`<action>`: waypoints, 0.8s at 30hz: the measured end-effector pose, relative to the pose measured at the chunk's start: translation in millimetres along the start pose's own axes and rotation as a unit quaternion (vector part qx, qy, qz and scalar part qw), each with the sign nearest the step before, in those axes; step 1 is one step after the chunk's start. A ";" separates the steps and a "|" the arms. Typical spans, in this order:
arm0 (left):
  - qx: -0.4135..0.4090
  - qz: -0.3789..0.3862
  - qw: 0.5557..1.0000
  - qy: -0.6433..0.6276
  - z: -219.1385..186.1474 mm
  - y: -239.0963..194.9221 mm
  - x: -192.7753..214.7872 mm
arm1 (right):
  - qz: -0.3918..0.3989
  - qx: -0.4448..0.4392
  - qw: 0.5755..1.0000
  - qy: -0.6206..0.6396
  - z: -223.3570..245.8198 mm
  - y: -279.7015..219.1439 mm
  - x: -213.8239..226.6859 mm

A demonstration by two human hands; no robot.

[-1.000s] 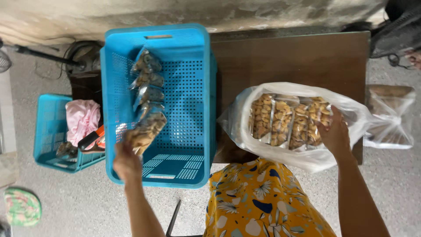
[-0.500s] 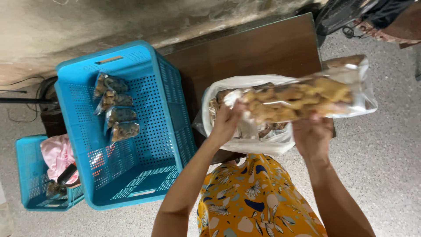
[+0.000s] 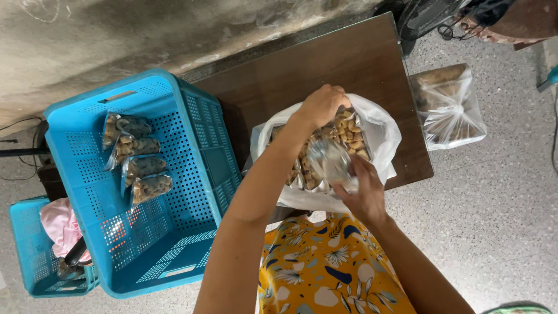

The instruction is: The person places multiple small, pre-sealed snack packets from a blue basket into a larger white plastic bag. They tie the bag closed and then repeat the process with a second bag, arranging the packets neatly inside.

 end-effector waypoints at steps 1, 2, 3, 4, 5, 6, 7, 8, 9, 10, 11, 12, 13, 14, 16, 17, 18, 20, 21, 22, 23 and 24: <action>0.000 0.002 1.000 -0.004 -1.4 3.9 3.3 | 0.045 -0.031 0.998 -0.010 -1.6 18.3 -14.3; -0.001 0.005 1.000 -0.007 -4.0 6.8 6.8 | 0.090 -0.061 0.994 -0.019 -4.8 31.0 -22.9; -0.002 0.003 1.000 -0.007 -6.4 11.0 13.1 | 0.123 -0.146 0.981 0.011 -16.4 44.6 -28.3; 0.009 0.005 1.000 0.009 -8.4 14.2 17.9 | 0.156 -0.230 0.960 0.041 -26.1 57.6 -35.2; 0.021 0.008 0.999 0.023 -9.3 15.3 20.1 | 0.190 -0.312 0.928 0.072 -34.8 65.3 -40.2; 0.033 0.011 0.999 0.038 -9.1 15.6 20.8 | 0.218 -0.352 0.910 0.040 -44.2 71.8 -37.9; 0.026 -0.003 0.999 0.047 -10.7 14.7 21.4 | 0.244 -0.390 0.888 0.007 -56.4 76.0 -32.8; 0.019 -0.017 0.998 0.057 -11.9 13.6 20.1 | 0.270 -0.426 0.863 -0.026 -68.0 77.2 -30.1; 0.013 -0.031 0.997 0.065 -13.3 12.0 16.1 | 0.259 -0.421 0.869 -0.023 -75.9 79.1 -29.0; -0.001 -0.042 0.997 0.063 -15.5 9.6 11.1 | 0.247 -0.416 0.875 -0.020 -84.4 78.9 -29.8; -0.015 -0.057 0.996 0.064 -17.6 8.2 8.4 | 0.233 -0.410 0.882 -0.018 -91.5 79.0 -34.1; -0.029 -0.072 0.995 0.064 -20.1 6.5 8.4 | 0.244 -0.420 0.874 -0.020 -97.6 74.6 -42.5; -0.017 -0.068 0.996 0.051 -21.9 2.7 9.0 | 0.259 -0.427 0.866 -0.020 -102.7 68.7 -51.8; -0.005 -0.065 0.997 0.038 -26.4 -2.6 10.9 | 0.273 -0.435 0.858 -0.020 -108.4 62.0 -61.1; -0.016 -0.111 0.993 0.038 -39.6 -21.8 26.1 | 0.268 -0.440 0.857 0.003 -126.1 48.3 -74.5; -0.038 -0.162 0.985 0.053 -46.4 -37.3 40.5 | 0.266 -0.440 0.858 0.015 -137.1 43.1 -80.0; -0.060 -0.212 0.973 0.070 -52.4 -56.4 54.1 | 0.252 -0.420 0.871 0.032 -147.0 38.4 -83.1; -0.008 -0.277 0.960 -0.027 -34.5 -114.8 79.3 | 0.227 -0.372 0.897 0.071 -162.1 33.4 -90.5; 0.020 -0.310 0.948 -0.073 -17.8 -154.0 88.1 | 0.185 -0.275 0.943 0.039 -162.8 38.5 -84.7; 0.096 -0.330 0.938 -0.045 6.8 -197.9 94.4 | 0.139 -0.173 0.975 0.008 -153.6 43.6 -82.8; 0.128 -0.453 0.875 -0.108 34.0 -247.3 100.0 | 0.161 -0.220 0.962 0.037 -152.9 39.9 -84.0; 0.232 -0.497 0.836 0.017 64.8 -306.0 106.3 | 0.184 -0.266 0.944 0.065 -152.4 37.4 -76.9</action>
Point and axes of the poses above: each hand's wrist, its own y-axis towards the middle knuckle, its own x-axis out of the back of the hand, z = x × y, the point moved 5 cm from there along y, towards the middle knuckle, and after that the axes turned 5 degrees about z, right-handed, at the moved point
